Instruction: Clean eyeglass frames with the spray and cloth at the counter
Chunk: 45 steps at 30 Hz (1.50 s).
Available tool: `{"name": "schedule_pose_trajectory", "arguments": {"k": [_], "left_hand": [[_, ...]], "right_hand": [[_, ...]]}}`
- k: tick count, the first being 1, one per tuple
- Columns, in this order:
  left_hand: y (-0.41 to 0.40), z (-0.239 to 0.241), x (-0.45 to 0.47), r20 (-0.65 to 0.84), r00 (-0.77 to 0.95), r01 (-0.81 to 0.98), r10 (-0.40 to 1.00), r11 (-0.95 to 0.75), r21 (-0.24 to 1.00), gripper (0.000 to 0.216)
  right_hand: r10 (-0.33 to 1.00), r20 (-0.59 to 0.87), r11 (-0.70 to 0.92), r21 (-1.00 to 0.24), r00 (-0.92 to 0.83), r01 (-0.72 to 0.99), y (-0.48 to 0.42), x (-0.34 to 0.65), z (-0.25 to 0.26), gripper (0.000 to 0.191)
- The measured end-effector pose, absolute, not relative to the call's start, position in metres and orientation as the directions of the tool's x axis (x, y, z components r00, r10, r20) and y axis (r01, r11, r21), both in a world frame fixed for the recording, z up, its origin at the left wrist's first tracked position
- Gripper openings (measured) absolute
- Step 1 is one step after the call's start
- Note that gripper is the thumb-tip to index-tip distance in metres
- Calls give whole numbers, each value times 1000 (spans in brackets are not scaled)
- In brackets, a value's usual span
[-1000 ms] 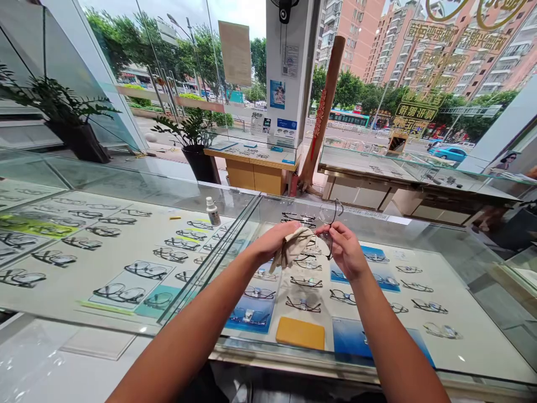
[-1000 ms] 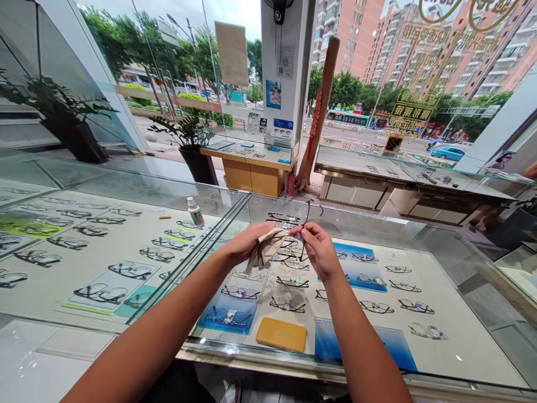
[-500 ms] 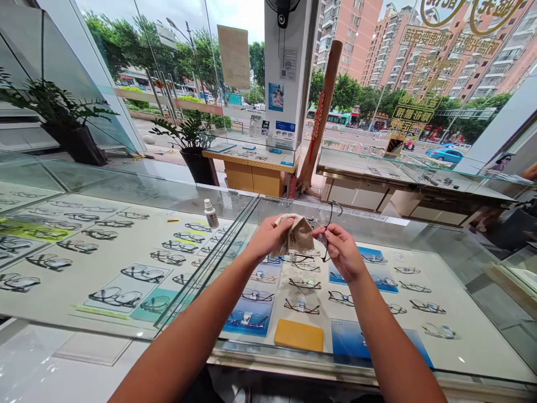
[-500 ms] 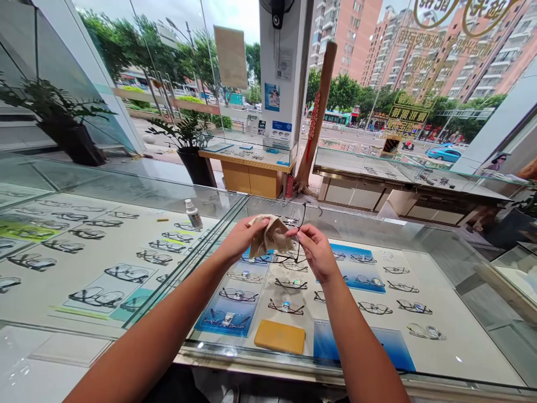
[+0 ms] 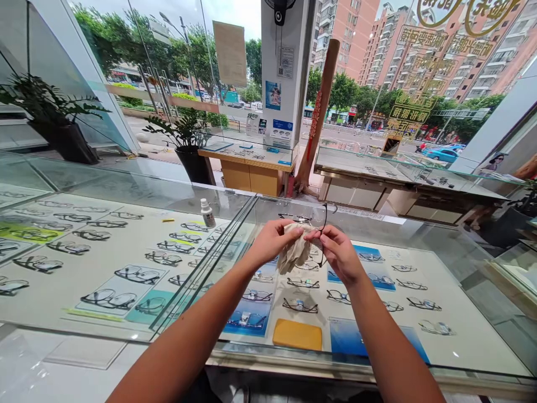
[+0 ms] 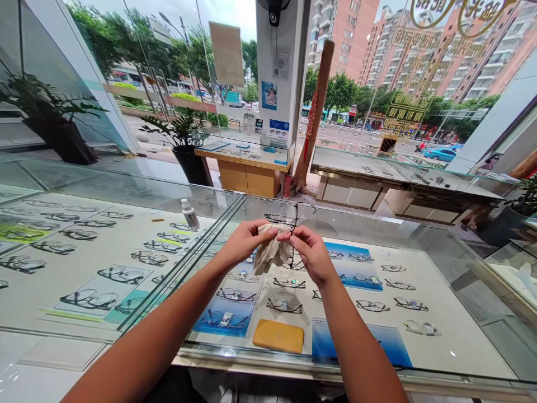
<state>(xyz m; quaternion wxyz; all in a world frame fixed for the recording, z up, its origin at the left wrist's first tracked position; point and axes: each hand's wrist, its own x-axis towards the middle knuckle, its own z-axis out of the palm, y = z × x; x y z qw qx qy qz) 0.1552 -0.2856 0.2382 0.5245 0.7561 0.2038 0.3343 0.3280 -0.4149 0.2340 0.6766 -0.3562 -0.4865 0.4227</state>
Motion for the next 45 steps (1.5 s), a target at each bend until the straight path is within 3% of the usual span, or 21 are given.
{"name": "schedule_pose_trajectory", "arguments": {"k": [6,12,18,23,34,41,45], "left_hand": [[-288,236,158,320,701,14,638,-460,888,43],[-286,235,159,327,764,-60,556,-443,895,49],[-273,238,155,303,721,-96,623,-344,934,53],[-272,240,154,333,706,-110,625,-368,923,51],[-273,240,154,271,614,-125,741,-248,961,52],[-277,242,150,328,571,-32,753,-379,925,45],[-281,243,151,314,622,-62,717,-355,933,47]], "right_hand": [[912,371,398,-903,174,-160,-414,325,234,26],[899,377,415,-896,224,-158,-413,328,234,24],[860,389,457,-874,330,-163,-415,345,240,25],[867,376,447,-876,327,-179,-416,350,241,22],[866,346,390,-919,359,-53,-416,348,238,27],[952,279,301,-928,125,-219,-420,321,238,25],[969,225,244,-940,102,-237,-416,310,233,30]]}}
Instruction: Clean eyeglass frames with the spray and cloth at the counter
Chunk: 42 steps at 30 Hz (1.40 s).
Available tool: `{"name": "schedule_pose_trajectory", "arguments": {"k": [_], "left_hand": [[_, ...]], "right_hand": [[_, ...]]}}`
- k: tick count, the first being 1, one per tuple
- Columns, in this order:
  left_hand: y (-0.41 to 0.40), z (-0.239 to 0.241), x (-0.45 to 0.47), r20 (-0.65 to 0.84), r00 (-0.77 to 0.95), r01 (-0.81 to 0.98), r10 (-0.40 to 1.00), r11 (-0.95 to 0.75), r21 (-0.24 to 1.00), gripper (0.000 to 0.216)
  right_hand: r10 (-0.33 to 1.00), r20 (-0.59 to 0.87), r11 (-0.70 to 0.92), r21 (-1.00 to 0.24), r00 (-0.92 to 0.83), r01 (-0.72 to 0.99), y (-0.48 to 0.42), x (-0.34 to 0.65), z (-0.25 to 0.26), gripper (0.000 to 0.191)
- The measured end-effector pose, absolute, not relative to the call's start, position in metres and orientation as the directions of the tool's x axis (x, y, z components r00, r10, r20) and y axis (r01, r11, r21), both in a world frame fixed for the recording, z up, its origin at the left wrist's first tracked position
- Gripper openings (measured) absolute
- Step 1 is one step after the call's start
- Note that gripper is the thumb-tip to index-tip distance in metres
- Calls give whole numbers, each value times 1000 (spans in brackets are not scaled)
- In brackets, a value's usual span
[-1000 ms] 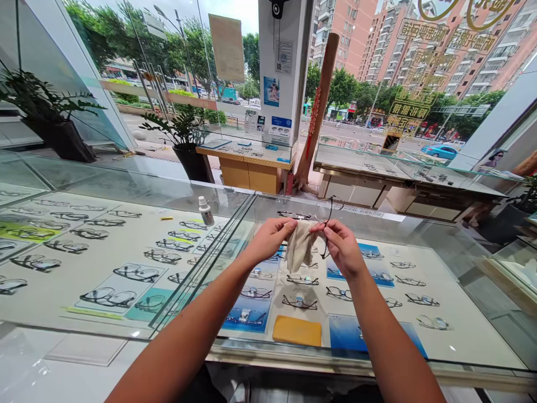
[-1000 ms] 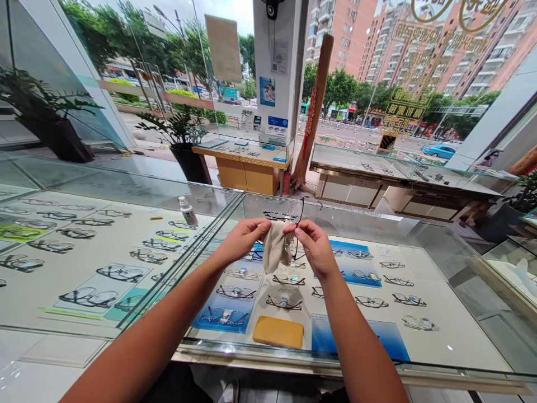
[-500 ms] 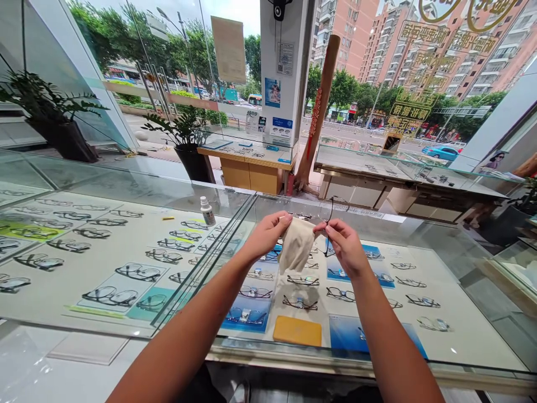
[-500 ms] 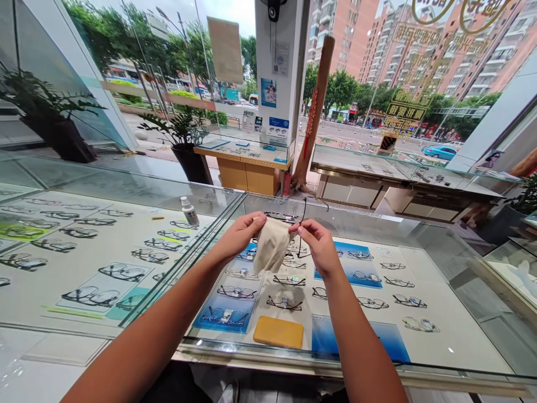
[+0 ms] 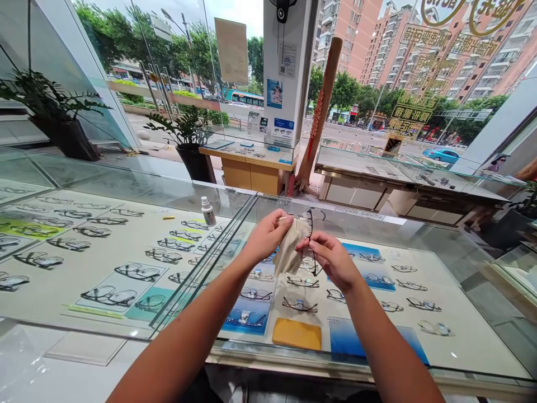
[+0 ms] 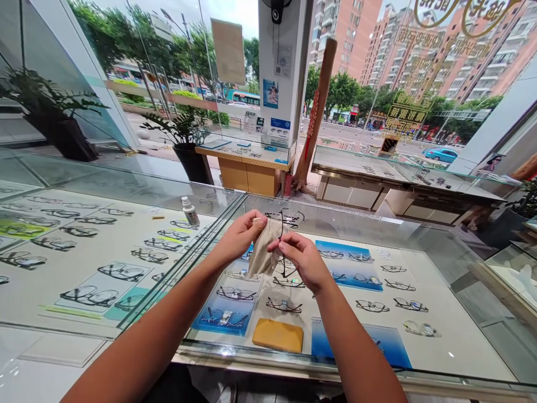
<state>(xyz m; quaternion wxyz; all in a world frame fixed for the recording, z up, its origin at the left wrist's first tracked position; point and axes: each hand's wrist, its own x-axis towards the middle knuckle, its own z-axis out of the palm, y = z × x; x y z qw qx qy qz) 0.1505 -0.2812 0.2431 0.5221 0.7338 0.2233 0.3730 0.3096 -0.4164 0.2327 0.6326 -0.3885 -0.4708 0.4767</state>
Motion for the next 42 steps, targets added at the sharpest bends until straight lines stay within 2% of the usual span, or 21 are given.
{"name": "schedule_pose_trajectory", "arguments": {"k": [6,9,13,16,20,23,30,36,39,42], "left_hand": [[-282,246,152,258,577,-212,775,-162,964,53],[-285,249,152,238,636,-275,734,-72,959,54],[-290,251,152,251,720,-285,647,-54,957,49],[-291,248,156,254,714,-303,652,-38,952,53],[-291,241,162,276,611,-301,742,-104,948,41],[-293,236,165,300,576,-293,760,-150,944,43],[-297,238,164,206,673,-273,710,-21,962,57],[-300,239,162,309,515,-111,799,-296,949,46],[-301,239,162,284,550,-102,786,-274,956,46],[-301,240,162,285,609,-191,741,-211,959,45]], "right_hand": [[965,116,159,-973,234,-170,-411,313,228,33],[966,119,157,-975,231,-155,-410,314,228,32],[964,142,177,-973,224,-146,-408,313,226,30],[961,170,201,-971,218,-128,-407,314,223,27],[964,202,222,-969,173,-107,-405,312,218,25],[966,206,223,-969,153,-102,-404,310,215,26],[960,242,258,-959,139,-114,-404,312,213,24],[952,259,279,-953,162,-115,-404,313,215,27],[955,253,271,-956,156,-109,-405,312,216,28],[961,235,251,-962,146,-108,-407,312,217,26]]}}
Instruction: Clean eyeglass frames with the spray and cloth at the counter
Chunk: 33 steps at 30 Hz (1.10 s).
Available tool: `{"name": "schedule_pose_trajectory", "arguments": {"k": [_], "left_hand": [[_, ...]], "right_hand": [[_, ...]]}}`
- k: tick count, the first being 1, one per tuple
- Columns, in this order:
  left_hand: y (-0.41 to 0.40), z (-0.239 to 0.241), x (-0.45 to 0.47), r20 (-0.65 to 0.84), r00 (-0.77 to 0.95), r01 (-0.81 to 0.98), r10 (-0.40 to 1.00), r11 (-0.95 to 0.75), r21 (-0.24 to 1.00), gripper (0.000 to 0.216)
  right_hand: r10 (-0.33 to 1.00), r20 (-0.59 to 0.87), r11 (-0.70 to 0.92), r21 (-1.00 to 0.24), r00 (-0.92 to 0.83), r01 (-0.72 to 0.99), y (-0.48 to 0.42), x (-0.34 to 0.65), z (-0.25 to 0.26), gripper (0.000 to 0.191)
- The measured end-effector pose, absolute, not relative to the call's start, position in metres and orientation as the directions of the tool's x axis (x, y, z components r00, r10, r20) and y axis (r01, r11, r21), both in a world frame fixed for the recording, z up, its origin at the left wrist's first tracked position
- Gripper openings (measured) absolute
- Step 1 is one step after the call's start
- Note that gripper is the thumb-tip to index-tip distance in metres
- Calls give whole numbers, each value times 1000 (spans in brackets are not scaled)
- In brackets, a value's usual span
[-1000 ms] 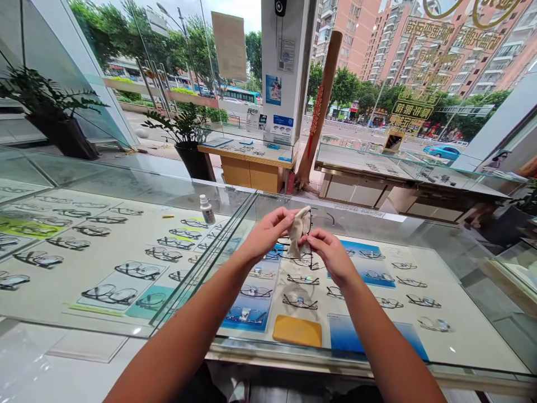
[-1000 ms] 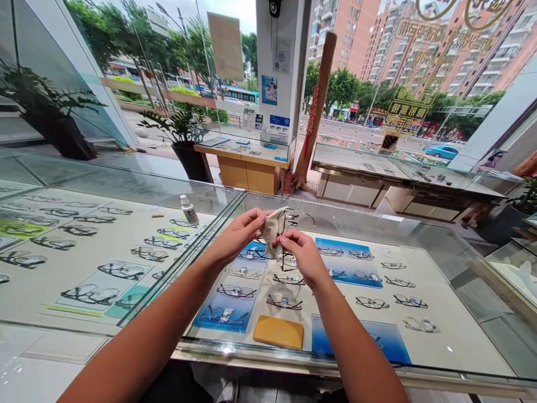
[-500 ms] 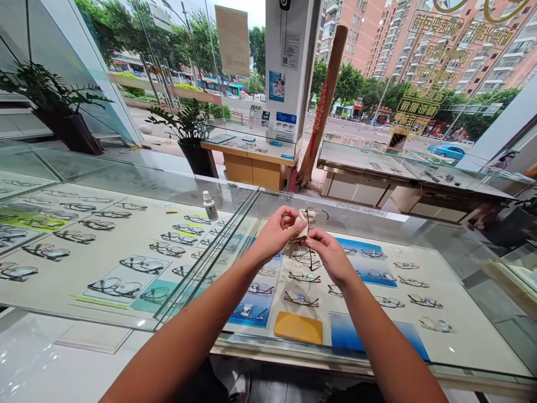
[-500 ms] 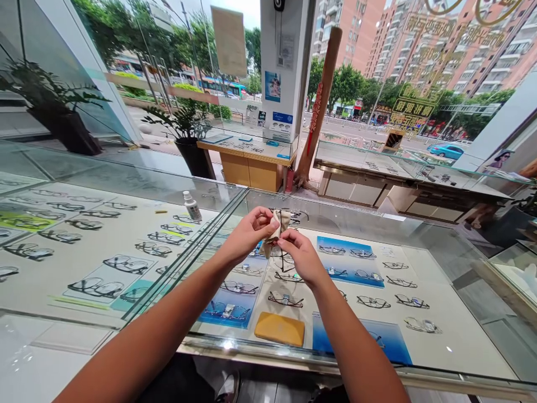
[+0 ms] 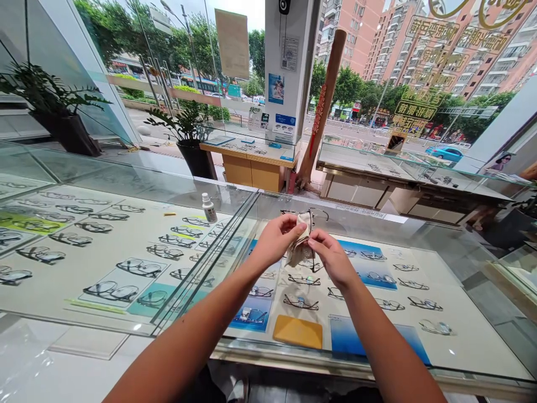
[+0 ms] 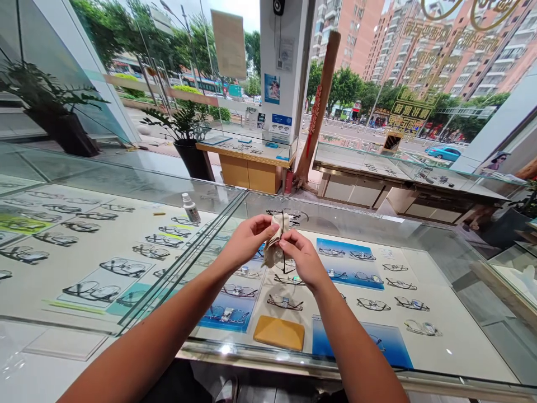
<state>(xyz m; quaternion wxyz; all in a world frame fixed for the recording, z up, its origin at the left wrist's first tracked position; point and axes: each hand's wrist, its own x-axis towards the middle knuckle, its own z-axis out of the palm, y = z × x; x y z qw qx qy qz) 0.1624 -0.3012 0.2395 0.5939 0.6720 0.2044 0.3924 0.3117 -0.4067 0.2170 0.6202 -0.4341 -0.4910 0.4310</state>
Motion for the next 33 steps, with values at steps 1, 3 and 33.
{"name": "schedule_pose_trajectory", "arguments": {"k": [1,3,33], "left_hand": [[-301,240,163,289,618,-230,731,-183,956,45],[-300,240,163,284,621,-297,730,-117,948,44],[-303,233,172,235,666,-395,708,69,916,61]], "right_hand": [[962,233,250,-962,145,-112,-407,312,217,26],[961,238,255,-959,139,-122,-407,311,217,25],[970,228,239,-956,83,-170,-405,295,210,29]]}}
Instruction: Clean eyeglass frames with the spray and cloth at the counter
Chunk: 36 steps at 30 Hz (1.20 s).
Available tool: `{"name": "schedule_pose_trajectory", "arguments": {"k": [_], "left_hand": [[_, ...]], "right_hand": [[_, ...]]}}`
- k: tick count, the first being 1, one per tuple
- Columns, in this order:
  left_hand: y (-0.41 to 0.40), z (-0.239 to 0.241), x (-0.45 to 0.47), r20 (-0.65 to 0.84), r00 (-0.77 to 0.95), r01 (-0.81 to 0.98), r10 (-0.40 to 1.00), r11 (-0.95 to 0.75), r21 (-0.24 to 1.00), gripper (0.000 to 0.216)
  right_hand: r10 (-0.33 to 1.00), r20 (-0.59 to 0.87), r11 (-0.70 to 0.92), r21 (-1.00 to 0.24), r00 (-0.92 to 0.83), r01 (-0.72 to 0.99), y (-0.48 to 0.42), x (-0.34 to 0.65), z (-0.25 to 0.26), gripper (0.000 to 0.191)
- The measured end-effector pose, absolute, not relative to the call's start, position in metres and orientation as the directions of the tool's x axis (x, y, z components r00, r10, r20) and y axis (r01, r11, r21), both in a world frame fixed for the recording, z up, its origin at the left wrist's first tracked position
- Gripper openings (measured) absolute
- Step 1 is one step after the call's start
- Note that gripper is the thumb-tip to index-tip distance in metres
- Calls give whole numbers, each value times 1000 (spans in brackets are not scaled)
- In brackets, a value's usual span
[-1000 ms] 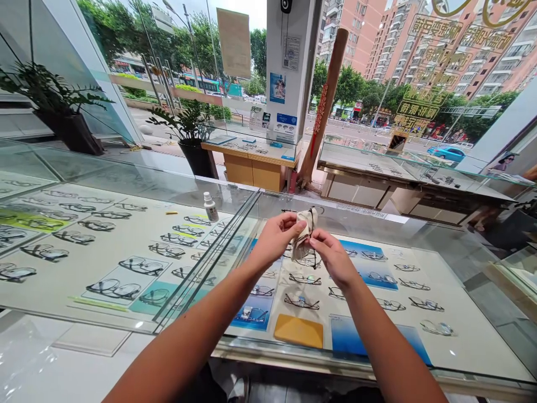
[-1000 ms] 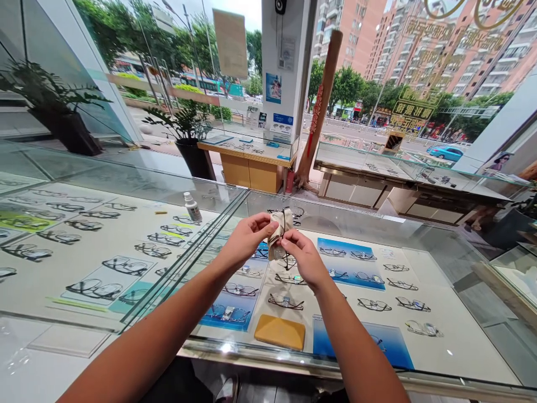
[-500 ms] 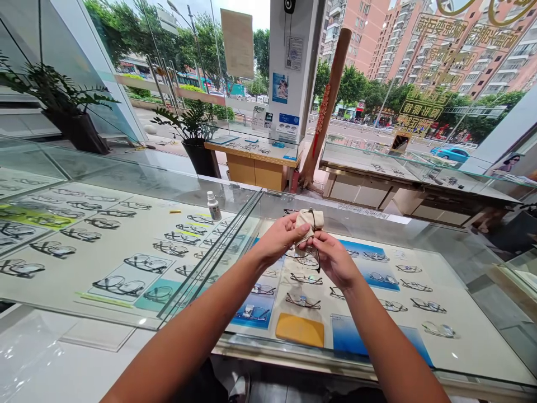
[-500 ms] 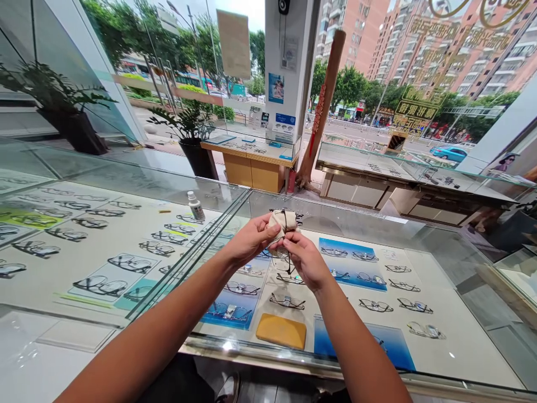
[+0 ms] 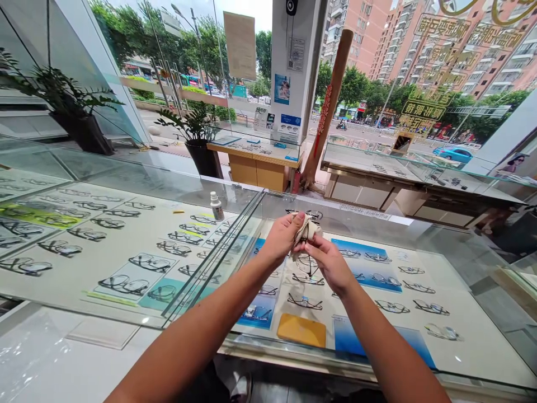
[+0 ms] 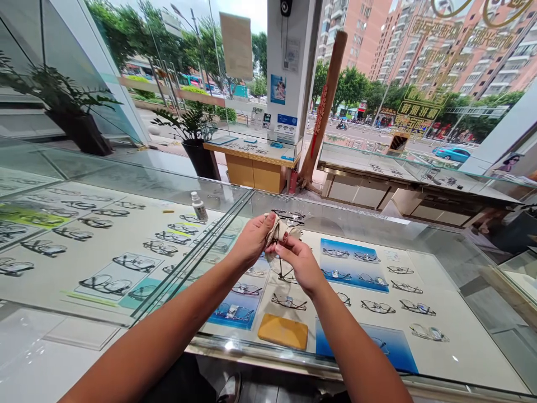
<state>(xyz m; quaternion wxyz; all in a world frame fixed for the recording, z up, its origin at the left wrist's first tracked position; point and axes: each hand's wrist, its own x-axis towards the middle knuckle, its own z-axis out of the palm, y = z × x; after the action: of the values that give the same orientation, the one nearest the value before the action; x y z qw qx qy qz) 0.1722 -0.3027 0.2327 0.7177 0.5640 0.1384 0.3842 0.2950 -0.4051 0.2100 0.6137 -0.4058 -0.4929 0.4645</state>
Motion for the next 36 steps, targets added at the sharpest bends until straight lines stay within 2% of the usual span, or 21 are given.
{"name": "schedule_pose_trajectory", "arguments": {"k": [7,11,15,17,20,22,26,29,34,36], "left_hand": [[-299,242,163,230,797,-359,559,131,924,53],[-306,236,169,252,726,-402,639,98,910,51],[-305,232,174,233,657,-409,717,80,909,61],[-303,234,171,225,692,-395,687,99,913,63],[-302,241,165,231,772,-380,593,139,915,55],[-306,243,163,242,780,-389,577,142,910,54],[-313,239,169,245,685,-417,687,94,904,54],[-311,236,171,205,627,-396,752,80,915,61],[-304,241,166,193,783,-349,591,161,923,54],[-305,242,165,205,790,-353,578,156,922,53]], "right_hand": [[972,98,171,-917,212,-360,-406,303,218,28],[980,110,159,-930,164,-331,-405,295,213,30],[979,155,183,-953,130,-242,-406,287,212,32],[973,168,202,-951,155,-234,-408,290,216,31],[966,155,215,-926,208,-309,-411,296,222,30],[966,152,218,-915,210,-340,-412,297,223,29],[968,187,225,-941,167,-251,-411,288,215,28],[968,192,224,-952,163,-210,-409,282,208,28],[960,171,235,-923,223,-304,-407,290,211,24],[964,152,220,-915,216,-338,-407,292,213,24]]}}
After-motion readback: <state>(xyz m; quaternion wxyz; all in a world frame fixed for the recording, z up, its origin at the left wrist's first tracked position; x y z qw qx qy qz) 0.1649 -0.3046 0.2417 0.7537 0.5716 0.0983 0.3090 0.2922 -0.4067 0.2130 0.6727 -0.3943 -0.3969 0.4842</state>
